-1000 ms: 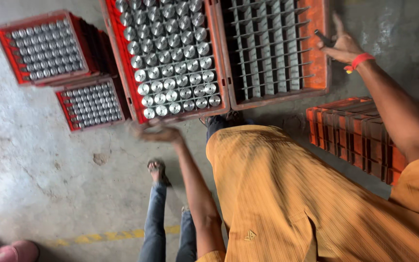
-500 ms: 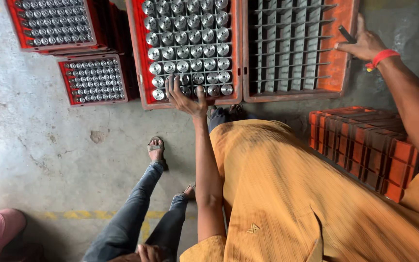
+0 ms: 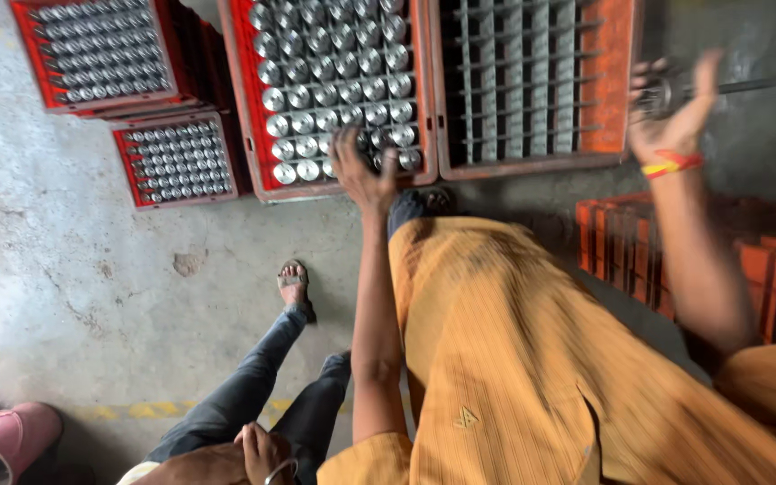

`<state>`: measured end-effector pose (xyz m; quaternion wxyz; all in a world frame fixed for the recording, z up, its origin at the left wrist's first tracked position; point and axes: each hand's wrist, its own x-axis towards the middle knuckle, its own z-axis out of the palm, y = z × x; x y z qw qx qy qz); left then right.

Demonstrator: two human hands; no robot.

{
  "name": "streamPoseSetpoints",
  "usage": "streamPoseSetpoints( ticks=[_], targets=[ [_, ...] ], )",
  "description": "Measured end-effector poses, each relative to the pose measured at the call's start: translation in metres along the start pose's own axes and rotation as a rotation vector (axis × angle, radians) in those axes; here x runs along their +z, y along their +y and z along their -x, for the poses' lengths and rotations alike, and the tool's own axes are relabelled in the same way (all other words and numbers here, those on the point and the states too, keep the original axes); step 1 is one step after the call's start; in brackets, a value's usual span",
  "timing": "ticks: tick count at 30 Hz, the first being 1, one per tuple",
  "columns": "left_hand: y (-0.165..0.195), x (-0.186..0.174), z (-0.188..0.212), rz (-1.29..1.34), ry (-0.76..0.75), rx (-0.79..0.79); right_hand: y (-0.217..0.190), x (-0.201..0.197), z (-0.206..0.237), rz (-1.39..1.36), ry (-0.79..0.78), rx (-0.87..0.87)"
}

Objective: The person picks metal dome-shaped caps from a red tray and fits each one onto a metal shaft held in the other hand, then places the assembled units into a slotted grid tray, repeating the cycle for many parts.

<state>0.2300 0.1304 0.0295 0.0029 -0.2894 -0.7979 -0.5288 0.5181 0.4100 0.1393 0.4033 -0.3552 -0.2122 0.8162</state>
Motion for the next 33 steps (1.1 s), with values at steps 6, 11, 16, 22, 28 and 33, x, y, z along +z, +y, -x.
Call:
streamPoseSetpoints(
  ticks=[6,11,16,22,28,33],
  targets=[
    [0.002,-0.05,0.002,-0.103,-0.451,-0.071,0.107,-0.031,0.086,-0.018,-0.144,0.578],
    [0.001,-0.045,-0.026,-0.404,-0.831,0.329,0.145,-0.02,0.127,0.285,-0.459,0.538],
    [-0.001,0.002,-0.055,-0.541,-1.122,0.539,0.15,0.006,0.135,0.452,-0.511,0.417],
    [-0.002,0.029,-0.063,-0.647,-1.312,0.745,0.151,0.029,0.137,0.57,-0.468,0.214],
    [-0.004,0.024,-0.069,-0.556,-1.29,0.965,0.163,0.024,0.141,0.809,-0.375,0.086],
    [0.017,-0.043,-0.075,0.183,-0.989,0.372,0.157,0.011,0.146,0.823,-0.274,0.073]
  ],
)
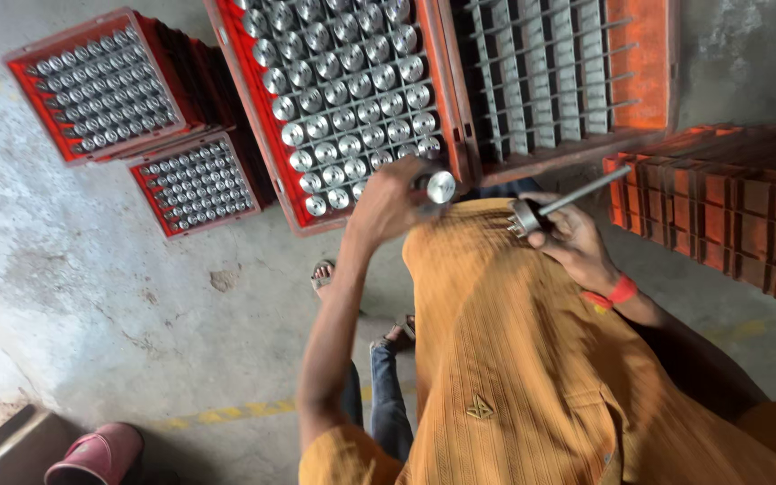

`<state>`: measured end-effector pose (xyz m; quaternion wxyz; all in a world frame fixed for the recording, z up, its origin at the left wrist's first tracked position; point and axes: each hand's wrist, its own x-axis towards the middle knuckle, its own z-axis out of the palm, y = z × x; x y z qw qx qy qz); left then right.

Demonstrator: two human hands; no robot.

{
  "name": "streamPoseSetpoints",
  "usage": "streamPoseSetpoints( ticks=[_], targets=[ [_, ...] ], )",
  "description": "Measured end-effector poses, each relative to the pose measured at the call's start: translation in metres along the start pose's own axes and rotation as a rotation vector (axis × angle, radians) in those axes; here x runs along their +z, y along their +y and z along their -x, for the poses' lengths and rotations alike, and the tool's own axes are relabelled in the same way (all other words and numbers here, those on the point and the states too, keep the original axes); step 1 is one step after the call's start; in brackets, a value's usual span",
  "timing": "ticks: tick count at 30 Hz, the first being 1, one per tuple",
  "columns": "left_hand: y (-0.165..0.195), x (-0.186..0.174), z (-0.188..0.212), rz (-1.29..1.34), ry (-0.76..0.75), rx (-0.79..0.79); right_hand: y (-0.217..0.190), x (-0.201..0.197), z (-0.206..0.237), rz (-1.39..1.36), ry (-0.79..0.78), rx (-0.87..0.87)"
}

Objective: The person picks metal dome-shaped caps from a red tray and fits each one onto a metal shaft held in the other hand, then places the assembled units into a slotted grid tray, repeating the cycle for many parts.

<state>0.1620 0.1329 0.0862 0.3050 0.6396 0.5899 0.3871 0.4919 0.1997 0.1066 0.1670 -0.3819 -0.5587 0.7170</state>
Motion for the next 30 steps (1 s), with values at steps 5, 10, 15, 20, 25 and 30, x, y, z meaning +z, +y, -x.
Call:
streamPoseSetpoints(
  ticks=[5,10,15,20,25,30],
  targets=[
    [0.035,0.05,0.0,0.873,0.422,-0.326,-0.013,-0.004,-0.017,0.045,0.001,-0.03],
    [0.052,0.113,0.001,0.659,0.519,-0.644,-0.043,-0.012,-0.041,0.08,-0.114,0.001],
    [0.089,0.13,-0.006,0.33,0.524,-0.619,-0.066,-0.023,-0.058,-0.054,-0.258,0.003],
    [0.12,0.16,-0.038,0.183,0.493,-0.629,-0.077,-0.066,-0.072,-0.001,-0.379,-0.077],
    [0.135,0.186,-0.05,0.206,0.409,-0.658,-0.07,-0.105,-0.08,0.285,-0.499,-0.324],
    [0.141,0.19,-0.061,0.435,0.334,-0.695,-0.057,-0.126,-0.092,0.128,-0.541,-0.154]
  ],
)
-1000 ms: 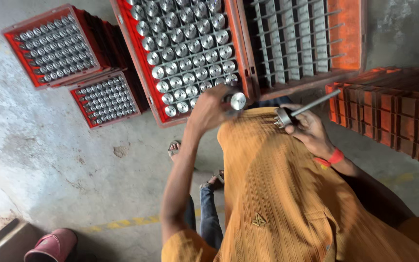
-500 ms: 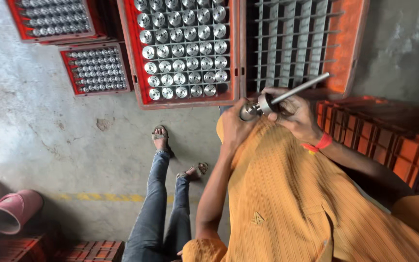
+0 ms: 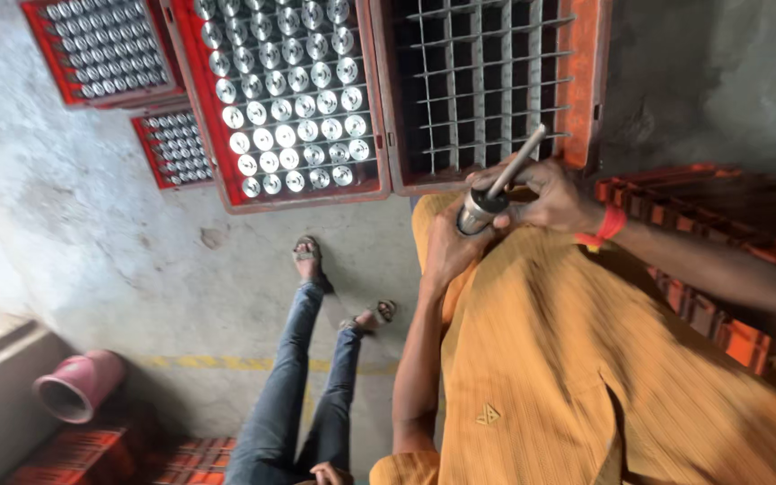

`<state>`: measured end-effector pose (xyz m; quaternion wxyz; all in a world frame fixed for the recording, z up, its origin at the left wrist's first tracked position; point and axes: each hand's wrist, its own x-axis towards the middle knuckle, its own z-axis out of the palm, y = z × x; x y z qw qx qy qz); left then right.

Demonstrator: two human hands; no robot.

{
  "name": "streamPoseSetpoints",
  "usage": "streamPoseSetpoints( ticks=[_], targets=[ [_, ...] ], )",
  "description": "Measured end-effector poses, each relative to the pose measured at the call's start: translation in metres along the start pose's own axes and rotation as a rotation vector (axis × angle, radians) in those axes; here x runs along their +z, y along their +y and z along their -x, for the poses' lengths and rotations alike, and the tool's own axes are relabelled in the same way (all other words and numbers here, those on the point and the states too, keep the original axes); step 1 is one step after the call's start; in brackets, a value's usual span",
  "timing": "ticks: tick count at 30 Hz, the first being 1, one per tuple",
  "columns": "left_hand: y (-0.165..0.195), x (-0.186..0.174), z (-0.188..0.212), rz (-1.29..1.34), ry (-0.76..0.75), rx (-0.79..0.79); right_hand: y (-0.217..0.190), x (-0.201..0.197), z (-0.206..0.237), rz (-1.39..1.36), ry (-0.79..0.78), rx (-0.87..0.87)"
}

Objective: The person picks metal dome-shaped caps from a red tray and fits each one onto a metal shaft held in the other hand, then places the assembled units into a slotted grid tray, repeating the cycle for many parts.

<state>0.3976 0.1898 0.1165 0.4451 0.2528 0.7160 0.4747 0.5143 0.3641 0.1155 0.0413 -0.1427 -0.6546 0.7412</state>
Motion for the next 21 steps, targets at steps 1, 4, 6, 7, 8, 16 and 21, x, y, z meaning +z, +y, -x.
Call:
streamPoseSetpoints(
  ticks=[1,4,6,7,8,16,21],
  targets=[
    [0.0,-0.001,-0.002,0.051,-0.016,0.021,0.004,-0.003,0.0,-0.128,0.012,0.107],
    [-0.004,-0.005,-0.01,-0.098,-0.068,0.032,0.019,-0.006,0.001,-0.245,0.041,0.073],
    [-0.011,-0.009,-0.014,-0.148,-0.102,0.021,0.027,-0.004,0.004,-0.218,0.034,-0.009],
    [-0.014,-0.011,-0.015,-0.174,-0.122,0.006,0.03,-0.003,0.006,-0.194,0.028,-0.02],
    [-0.016,-0.013,-0.016,-0.123,-0.148,-0.029,0.033,-0.001,0.005,-0.167,0.028,-0.043],
    [-0.019,-0.058,-0.028,-0.127,-0.278,0.05,0.041,0.032,-0.005,-0.257,0.228,0.058],
    [-0.054,-0.087,-0.046,-0.587,-0.233,0.258,0.043,0.036,-0.01,-0.451,0.688,0.056]
  ],
)
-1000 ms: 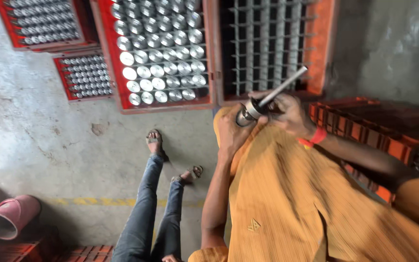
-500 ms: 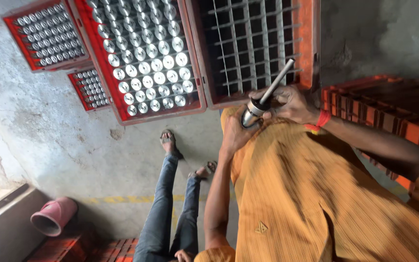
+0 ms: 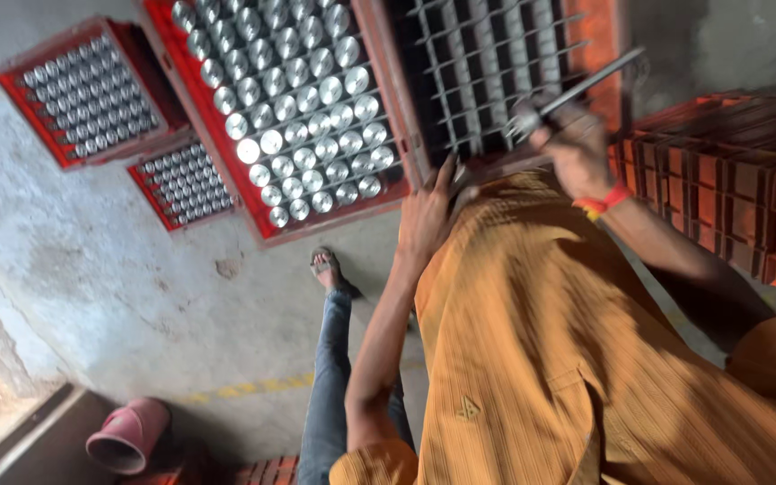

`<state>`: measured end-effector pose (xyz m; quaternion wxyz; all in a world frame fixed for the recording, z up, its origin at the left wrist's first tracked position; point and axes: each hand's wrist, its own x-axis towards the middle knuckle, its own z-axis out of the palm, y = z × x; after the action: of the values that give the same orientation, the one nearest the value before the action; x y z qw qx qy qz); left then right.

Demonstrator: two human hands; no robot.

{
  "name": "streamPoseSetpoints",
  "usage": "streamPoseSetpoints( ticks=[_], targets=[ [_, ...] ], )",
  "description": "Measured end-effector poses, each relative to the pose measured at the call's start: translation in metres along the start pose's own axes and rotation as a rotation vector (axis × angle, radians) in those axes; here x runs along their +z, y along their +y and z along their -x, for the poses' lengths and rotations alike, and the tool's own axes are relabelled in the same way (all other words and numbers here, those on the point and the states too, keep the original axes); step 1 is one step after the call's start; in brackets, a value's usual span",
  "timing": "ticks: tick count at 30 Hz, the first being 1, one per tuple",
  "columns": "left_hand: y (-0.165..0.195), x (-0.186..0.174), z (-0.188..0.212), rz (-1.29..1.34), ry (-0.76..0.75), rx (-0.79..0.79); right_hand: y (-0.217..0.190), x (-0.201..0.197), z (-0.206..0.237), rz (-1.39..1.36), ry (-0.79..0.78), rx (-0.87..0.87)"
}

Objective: The person picks metal dome-shaped caps from a red tray and fits each one onto a metal shaft held in the other hand, then places the assembled units into a slotted grid tray, repeating the cycle for many parts.

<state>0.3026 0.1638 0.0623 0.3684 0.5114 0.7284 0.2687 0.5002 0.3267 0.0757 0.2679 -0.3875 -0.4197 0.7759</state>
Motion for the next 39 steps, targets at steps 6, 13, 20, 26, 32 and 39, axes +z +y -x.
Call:
streamPoseSetpoints(
  ticks=[6,13,20,26,32,39],
  targets=[
    [-0.027,0.054,-0.028,-0.703,0.124,0.315,0.016,0.011,0.009,0.043,0.124,-0.207],
    [-0.049,0.021,-0.006,-0.199,0.21,0.227,0.03,0.028,0.041,0.115,0.123,-0.125],
    [-0.088,-0.033,-0.012,-0.264,0.41,-0.233,0.029,0.025,0.03,0.185,0.092,-0.088],
    [-0.084,-0.015,-0.03,-0.291,0.387,-0.344,0.024,0.015,0.009,0.249,-0.048,-0.063],
    [-0.076,-0.008,-0.037,-0.34,0.464,-0.443,0.006,0.004,-0.004,0.259,-0.146,0.057],
    [-0.052,-0.066,0.029,-0.011,0.669,-0.095,-0.013,-0.022,-0.005,0.36,-0.202,0.03]
  ],
)
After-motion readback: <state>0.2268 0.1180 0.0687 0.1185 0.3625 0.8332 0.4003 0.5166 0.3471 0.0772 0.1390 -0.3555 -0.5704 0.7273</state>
